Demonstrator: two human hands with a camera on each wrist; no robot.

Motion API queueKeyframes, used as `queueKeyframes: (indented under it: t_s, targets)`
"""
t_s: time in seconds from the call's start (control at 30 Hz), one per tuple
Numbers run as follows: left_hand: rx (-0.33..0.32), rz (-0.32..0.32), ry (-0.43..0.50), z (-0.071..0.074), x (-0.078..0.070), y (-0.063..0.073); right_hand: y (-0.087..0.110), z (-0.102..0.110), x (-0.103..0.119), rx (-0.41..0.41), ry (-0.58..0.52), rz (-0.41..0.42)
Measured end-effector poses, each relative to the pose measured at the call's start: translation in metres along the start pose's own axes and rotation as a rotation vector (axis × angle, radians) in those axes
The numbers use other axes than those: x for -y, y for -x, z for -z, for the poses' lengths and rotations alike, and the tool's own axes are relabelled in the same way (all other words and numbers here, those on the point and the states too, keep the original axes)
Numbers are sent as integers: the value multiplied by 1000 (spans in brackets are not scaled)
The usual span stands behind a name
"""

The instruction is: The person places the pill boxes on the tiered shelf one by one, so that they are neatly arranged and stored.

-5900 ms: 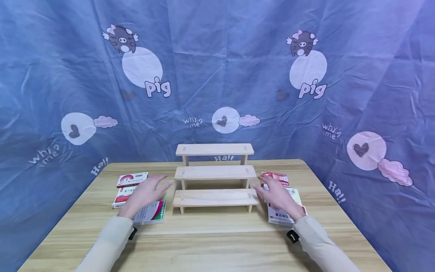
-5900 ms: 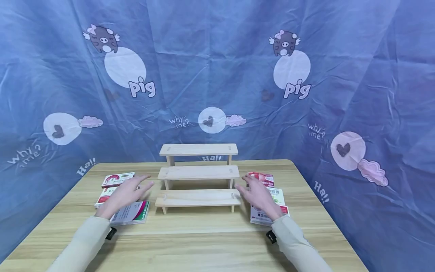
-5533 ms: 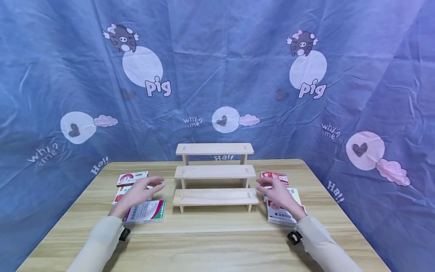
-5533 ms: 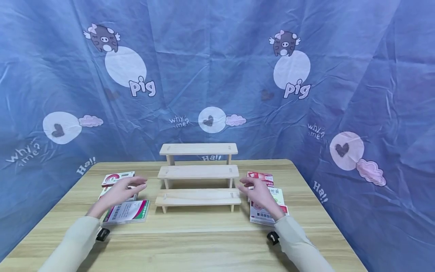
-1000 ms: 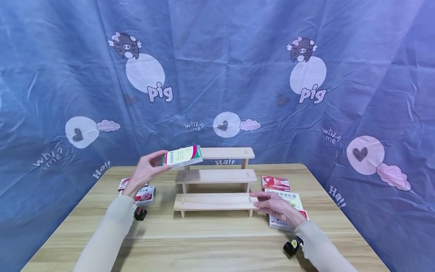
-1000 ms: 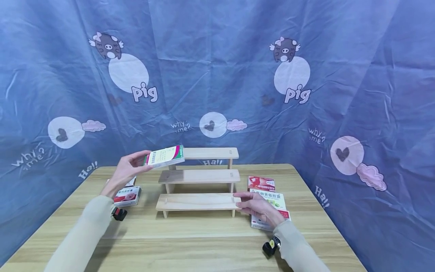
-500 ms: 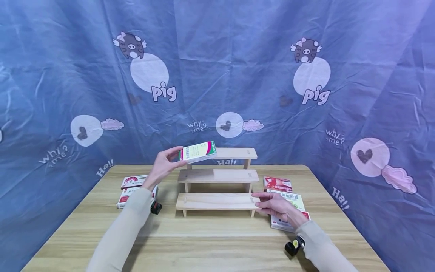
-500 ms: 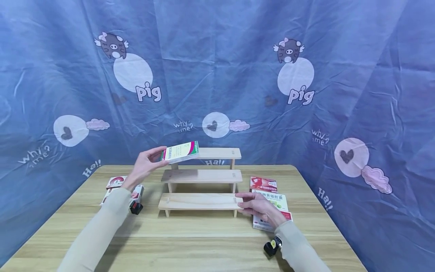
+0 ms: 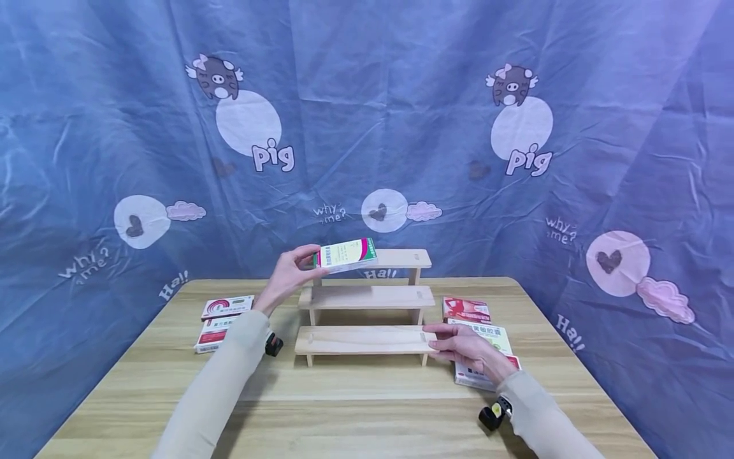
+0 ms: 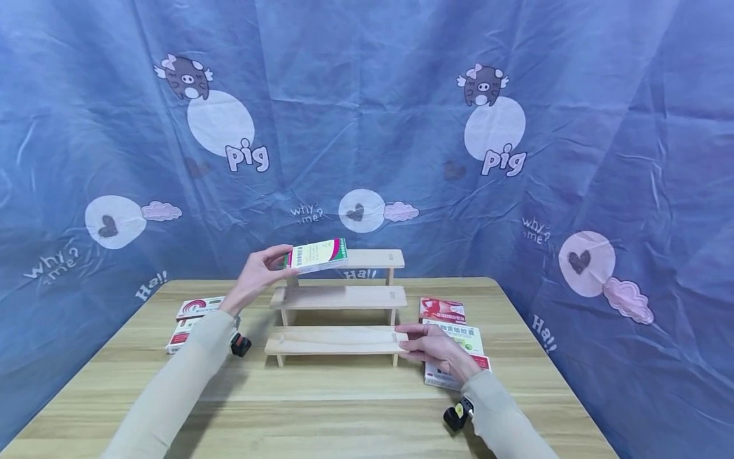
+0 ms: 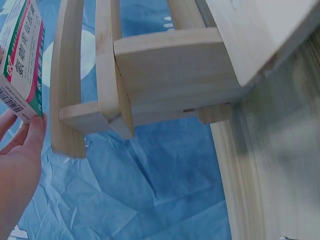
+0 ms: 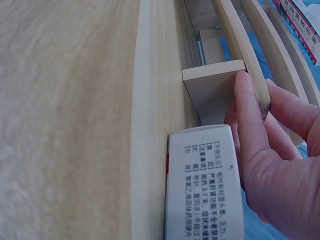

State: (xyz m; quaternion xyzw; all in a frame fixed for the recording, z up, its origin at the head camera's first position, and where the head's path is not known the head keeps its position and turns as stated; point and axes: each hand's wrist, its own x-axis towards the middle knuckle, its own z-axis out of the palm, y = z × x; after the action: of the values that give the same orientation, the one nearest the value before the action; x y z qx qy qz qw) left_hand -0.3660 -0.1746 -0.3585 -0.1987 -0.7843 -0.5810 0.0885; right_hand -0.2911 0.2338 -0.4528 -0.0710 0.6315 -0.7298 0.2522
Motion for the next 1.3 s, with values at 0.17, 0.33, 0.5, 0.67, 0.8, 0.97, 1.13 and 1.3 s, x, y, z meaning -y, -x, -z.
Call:
queueKeyframes:
  t_s: [0.17, 0.33, 0.5, 0.67, 0.8, 0.97, 1.13, 1.3]
  targets:
    - [32, -56, 28, -7, 0, -7, -1, 0, 0, 7, 13, 8]
    - [60, -50, 36, -17, -2, -15, -2, 1, -1, 6, 14, 13]
    - [80, -17, 45, -30, -7, -21, -1, 2, -2, 7, -2, 5]
    - [85, -8, 93, -39, -8, -24, -2, 2, -3, 18, -16, 18]
    - [76, 30, 98, -44, -13, -24, -3, 3, -2, 14, 2, 22]
    - [79, 52, 76, -53, -10, -32, -2, 3, -1, 13, 14, 21]
    - [108, 49, 9, -59, -14, -37, -1, 3, -2, 18, 11, 18]
    - [146, 45, -27, -63, -19, -43, 0, 2, -2, 20, 21, 24]
